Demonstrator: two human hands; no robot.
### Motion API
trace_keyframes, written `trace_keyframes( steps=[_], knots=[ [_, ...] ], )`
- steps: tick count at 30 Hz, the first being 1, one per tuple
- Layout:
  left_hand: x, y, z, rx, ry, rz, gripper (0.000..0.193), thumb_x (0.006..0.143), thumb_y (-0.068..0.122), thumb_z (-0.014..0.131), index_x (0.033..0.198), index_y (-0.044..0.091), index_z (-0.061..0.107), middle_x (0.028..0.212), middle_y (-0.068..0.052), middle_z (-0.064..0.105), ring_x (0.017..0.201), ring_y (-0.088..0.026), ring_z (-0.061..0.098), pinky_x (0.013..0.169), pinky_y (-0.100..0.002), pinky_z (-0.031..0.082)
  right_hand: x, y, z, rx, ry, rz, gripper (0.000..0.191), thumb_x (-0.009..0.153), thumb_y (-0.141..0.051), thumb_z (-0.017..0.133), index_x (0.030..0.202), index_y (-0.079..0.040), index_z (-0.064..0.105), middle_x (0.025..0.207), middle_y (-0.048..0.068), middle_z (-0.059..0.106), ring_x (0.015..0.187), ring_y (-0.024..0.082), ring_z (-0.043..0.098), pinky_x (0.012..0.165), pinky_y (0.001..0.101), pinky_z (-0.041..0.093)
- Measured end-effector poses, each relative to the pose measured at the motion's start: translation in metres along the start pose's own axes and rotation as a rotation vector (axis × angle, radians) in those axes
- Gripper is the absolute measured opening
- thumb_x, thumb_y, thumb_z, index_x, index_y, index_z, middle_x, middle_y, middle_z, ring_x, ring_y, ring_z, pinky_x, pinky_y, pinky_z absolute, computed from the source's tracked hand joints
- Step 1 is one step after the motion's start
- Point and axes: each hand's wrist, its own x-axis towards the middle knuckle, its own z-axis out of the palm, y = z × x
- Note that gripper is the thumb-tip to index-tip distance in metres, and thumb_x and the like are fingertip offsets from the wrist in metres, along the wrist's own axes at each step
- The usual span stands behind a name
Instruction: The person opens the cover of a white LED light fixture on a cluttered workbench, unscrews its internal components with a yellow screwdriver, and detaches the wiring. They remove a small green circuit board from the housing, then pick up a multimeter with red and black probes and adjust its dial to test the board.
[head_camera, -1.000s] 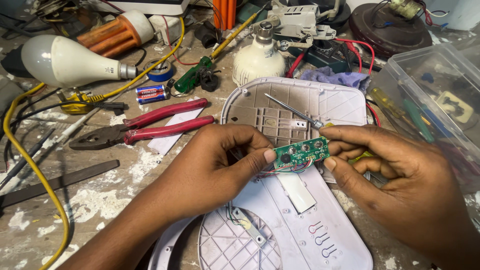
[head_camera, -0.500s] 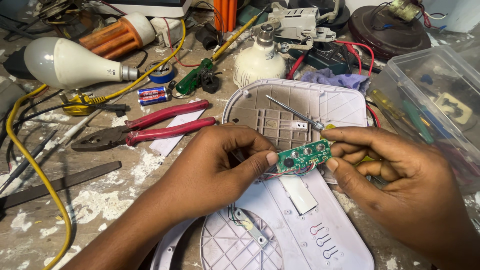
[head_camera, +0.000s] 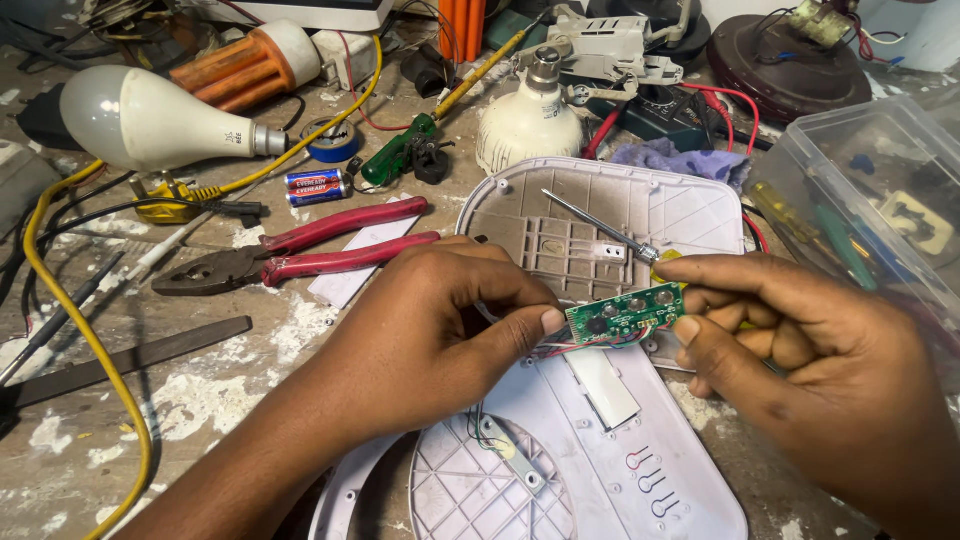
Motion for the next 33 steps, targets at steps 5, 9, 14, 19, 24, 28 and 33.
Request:
trace_keyframes(
  steps=[5, 9, 14, 19, 24, 28, 33],
  knots=[
    [0.000, 0.000, -0.002, 0.040, -0.002, -0.004, 0.017, 0.088, 0.024, 0.074, 0.094, 0.010, 0.081, 0.078, -0.002, 0.071, 0.067, -0.011, 0.067, 0.057, -0.027, 0.055, -0.001, 0.008, -0.006, 0.031, -0.033, 0.050, 0.044, 0.094, 0.006, 0.068, 0.137, 0.003, 0.069, 0.098, 0.012, 0.070, 0.075, 0.012, 0.074, 0.061, 0.0236, 0.064],
    [-0.003, -0.002, -0.003, -0.003, 0.000, 0.035, 0.019, 0.087, 0.019, 0.075, 0.103, 0.010, 0.079, 0.086, -0.001, 0.073, 0.073, -0.009, 0.071, 0.061, -0.024, 0.058, 0.000, 0.012, -0.008, 0.097, -0.058, 0.158, 0.047, 0.092, 0.011, 0.067, 0.138, 0.002, 0.067, 0.097, 0.014, 0.065, 0.072, 0.016, 0.071, 0.060, 0.0284, 0.063],
    [-0.008, -0.004, -0.002, -0.095, -0.010, 0.079, 0.033, 0.084, 0.015, 0.079, 0.116, 0.013, 0.076, 0.093, 0.000, 0.074, 0.079, -0.008, 0.072, 0.066, -0.023, 0.060, -0.001, 0.012, -0.009, 0.187, -0.092, 0.208, 0.047, 0.093, 0.010, 0.063, 0.139, 0.001, 0.065, 0.096, 0.013, 0.066, 0.076, 0.018, 0.071, 0.061, 0.0309, 0.065],
    [-0.008, -0.006, -0.002, -0.105, -0.043, 0.091, 0.033, 0.084, 0.016, 0.080, 0.117, 0.014, 0.076, 0.097, 0.000, 0.076, 0.084, -0.009, 0.073, 0.070, -0.024, 0.060, 0.001, 0.011, -0.010, 0.248, -0.091, 0.306, 0.041, 0.097, 0.005, 0.063, 0.138, 0.004, 0.065, 0.089, 0.014, 0.064, 0.071, 0.020, 0.067, 0.058, 0.0337, 0.063],
    [-0.009, -0.006, -0.004, -0.106, -0.057, 0.149, 0.035, 0.082, 0.019, 0.081, 0.117, 0.015, 0.076, 0.101, -0.001, 0.075, 0.088, -0.011, 0.071, 0.071, -0.026, 0.059, 0.004, 0.015, -0.011, 0.329, -0.107, 0.299, 0.037, 0.101, 0.002, 0.058, 0.137, 0.007, 0.062, 0.085, 0.016, 0.068, 0.066, 0.021, 0.070, 0.055, 0.0341, 0.062],
    [-0.010, -0.006, -0.003, -0.097, -0.070, 0.140, 0.035, 0.082, 0.020, 0.082, 0.116, 0.015, 0.077, 0.100, -0.002, 0.074, 0.089, -0.013, 0.070, 0.071, -0.026, 0.058, 0.003, 0.017, -0.009, 0.326, -0.082, 0.409, 0.039, 0.099, 0.002, 0.059, 0.137, 0.006, 0.063, 0.083, 0.017, 0.067, 0.065, 0.022, 0.068, 0.052, 0.0347, 0.057],
    [-0.010, -0.006, -0.004, -0.097, -0.080, 0.181, 0.036, 0.081, 0.019, 0.082, 0.115, 0.013, 0.076, 0.102, -0.002, 0.074, 0.093, -0.014, 0.069, 0.073, -0.027, 0.058, 0.002, 0.017, -0.008, 0.436, -0.091, 0.425, 0.036, 0.101, 0.002, 0.059, 0.136, 0.010, 0.061, 0.084, 0.017, 0.065, 0.068, 0.023, 0.069, 0.052, 0.0357, 0.058]
  ],
)
